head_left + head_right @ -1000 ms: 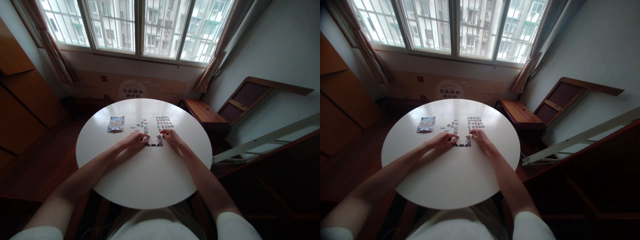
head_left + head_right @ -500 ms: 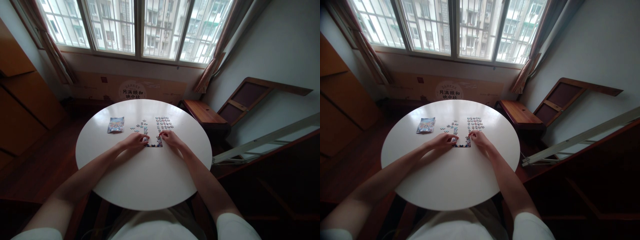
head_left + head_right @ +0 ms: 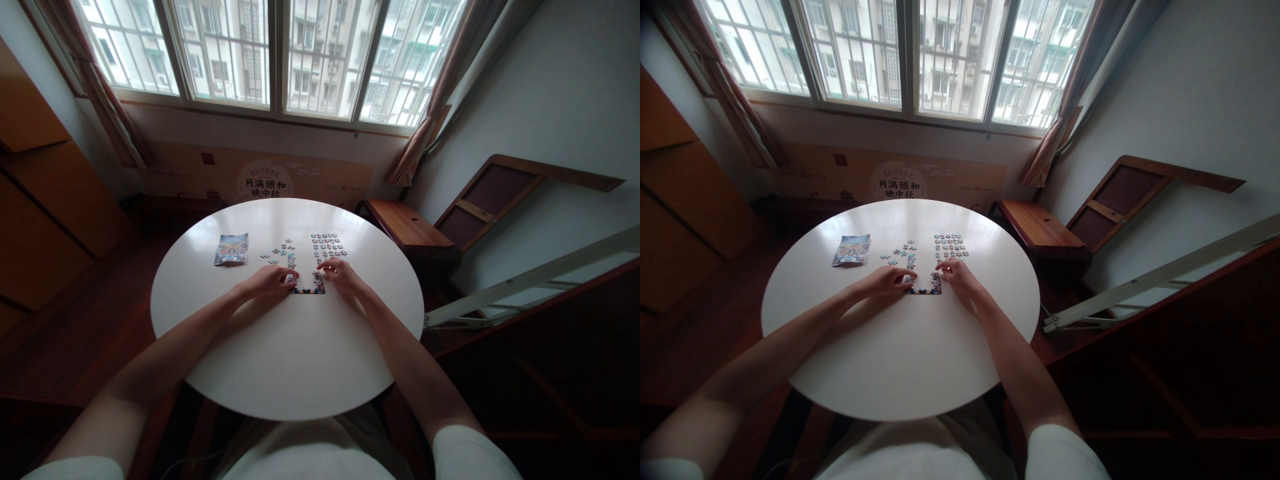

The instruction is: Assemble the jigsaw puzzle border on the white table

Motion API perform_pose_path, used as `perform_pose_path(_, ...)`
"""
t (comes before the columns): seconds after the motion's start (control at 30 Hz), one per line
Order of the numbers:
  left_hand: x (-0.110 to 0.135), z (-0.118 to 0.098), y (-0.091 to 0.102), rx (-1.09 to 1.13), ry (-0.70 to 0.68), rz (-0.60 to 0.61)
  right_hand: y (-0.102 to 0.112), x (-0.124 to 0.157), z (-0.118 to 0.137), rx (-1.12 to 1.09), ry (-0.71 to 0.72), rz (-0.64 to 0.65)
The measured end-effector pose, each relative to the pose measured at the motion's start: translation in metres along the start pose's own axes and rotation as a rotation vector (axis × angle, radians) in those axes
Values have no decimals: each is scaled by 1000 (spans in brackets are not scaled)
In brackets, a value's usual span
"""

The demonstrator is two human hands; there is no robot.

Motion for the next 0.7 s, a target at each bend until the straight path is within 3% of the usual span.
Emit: perform_pose_path(0.7,2,-2,1,-1,42,29,-3,2,4,67,-12,79)
Point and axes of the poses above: each hand's wrist, its own x-axis away from the middle knuckle, its own y-axis out of the back of the hand, z = x × y, the point moved 8 cm from there along -x, towards the middle knuckle, and after that the axes turned 2 degrees about x, right-handed, at the moved point
